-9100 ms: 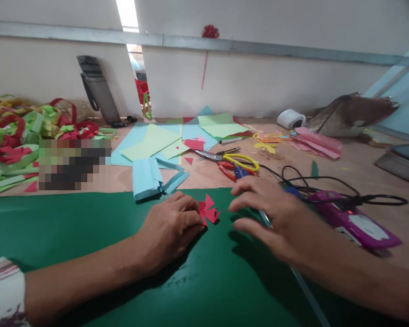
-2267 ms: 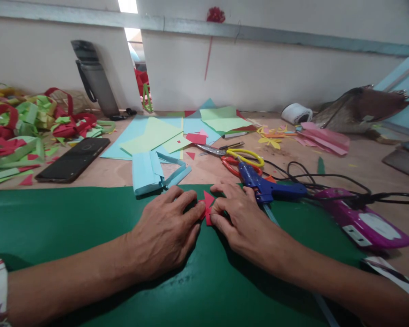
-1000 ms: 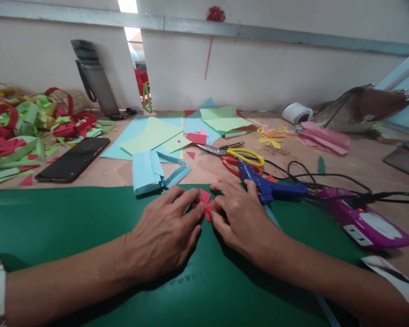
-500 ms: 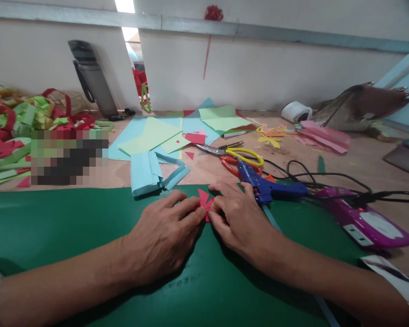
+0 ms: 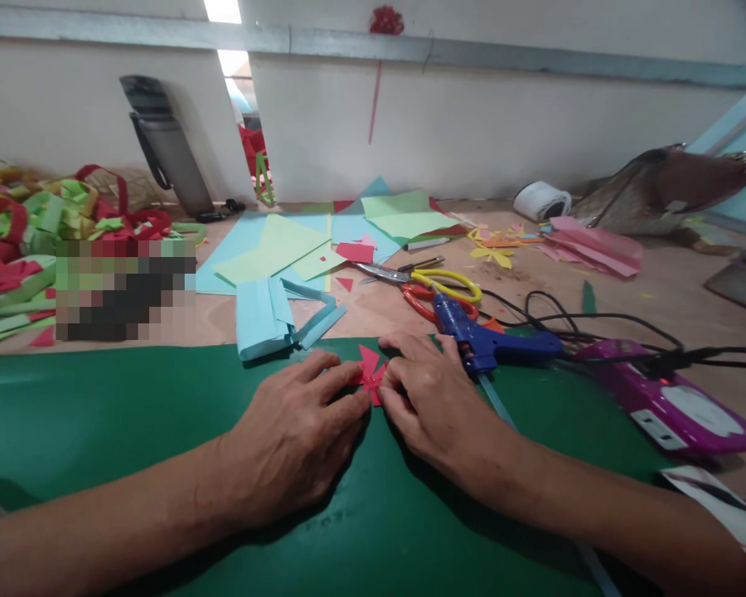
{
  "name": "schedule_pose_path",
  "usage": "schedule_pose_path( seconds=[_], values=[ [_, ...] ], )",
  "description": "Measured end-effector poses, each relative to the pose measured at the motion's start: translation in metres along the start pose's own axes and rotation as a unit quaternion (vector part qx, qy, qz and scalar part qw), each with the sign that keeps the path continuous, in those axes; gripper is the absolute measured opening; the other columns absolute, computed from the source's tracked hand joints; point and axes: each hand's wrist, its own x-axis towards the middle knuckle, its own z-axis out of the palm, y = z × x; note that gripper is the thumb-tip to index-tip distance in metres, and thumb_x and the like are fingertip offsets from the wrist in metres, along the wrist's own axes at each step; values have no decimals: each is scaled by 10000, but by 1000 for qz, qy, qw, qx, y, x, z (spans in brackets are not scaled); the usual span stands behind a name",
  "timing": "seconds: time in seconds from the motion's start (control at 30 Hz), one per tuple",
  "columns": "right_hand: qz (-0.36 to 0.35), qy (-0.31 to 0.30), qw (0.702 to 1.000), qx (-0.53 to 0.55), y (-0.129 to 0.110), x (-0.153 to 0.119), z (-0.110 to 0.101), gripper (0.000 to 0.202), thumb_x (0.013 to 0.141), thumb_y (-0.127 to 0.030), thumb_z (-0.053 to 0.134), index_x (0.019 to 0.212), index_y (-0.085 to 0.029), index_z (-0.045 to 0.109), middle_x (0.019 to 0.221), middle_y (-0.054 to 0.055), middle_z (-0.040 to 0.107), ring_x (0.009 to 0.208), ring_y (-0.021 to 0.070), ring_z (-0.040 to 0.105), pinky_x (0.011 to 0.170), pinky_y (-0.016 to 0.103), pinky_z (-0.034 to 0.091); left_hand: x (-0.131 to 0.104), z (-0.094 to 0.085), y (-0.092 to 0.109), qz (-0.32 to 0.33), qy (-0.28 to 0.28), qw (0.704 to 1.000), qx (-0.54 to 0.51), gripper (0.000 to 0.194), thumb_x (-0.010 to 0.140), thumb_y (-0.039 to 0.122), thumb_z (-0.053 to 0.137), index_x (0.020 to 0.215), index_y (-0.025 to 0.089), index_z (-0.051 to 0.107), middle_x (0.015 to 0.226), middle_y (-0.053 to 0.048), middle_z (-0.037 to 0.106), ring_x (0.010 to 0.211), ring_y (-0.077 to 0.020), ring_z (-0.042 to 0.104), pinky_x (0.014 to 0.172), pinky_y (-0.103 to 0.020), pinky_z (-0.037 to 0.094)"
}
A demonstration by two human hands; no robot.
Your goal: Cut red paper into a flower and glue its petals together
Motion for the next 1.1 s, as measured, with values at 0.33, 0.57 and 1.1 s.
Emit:
schedule_pose_path(
  seconds=[0.33,0.57,1.1],
  values=[
    [0,7,1000,-6,-1,3,0,198,811,-137,457,693,-150,615,1177,142,580,1160,286,464,966,554,246,-2,0,0,-4,1,1000,-1,241,859,199,436,1011,170,621,1062,-87,603,979,-254,496,771,-406,490],
    [-15,17,1000,-15,-1,4,1,206,803,-135,469,674,-143,629,1145,148,601,1142,284,480,948,526,269,-2,0,0,-5,-3,1000,-6,240,857,198,439,1009,172,622,1057,-86,603,983,-252,494,775,-403,488],
    [-20,6,999,-25,1,7,-3,231,799,-127,469,638,-146,634,1142,136,601,1132,293,477,912,516,298,0,-1,1,-9,-16,1000,-15,262,863,192,422,1063,163,590,1058,-88,595,979,-245,483,788,-404,477]
  ],
)
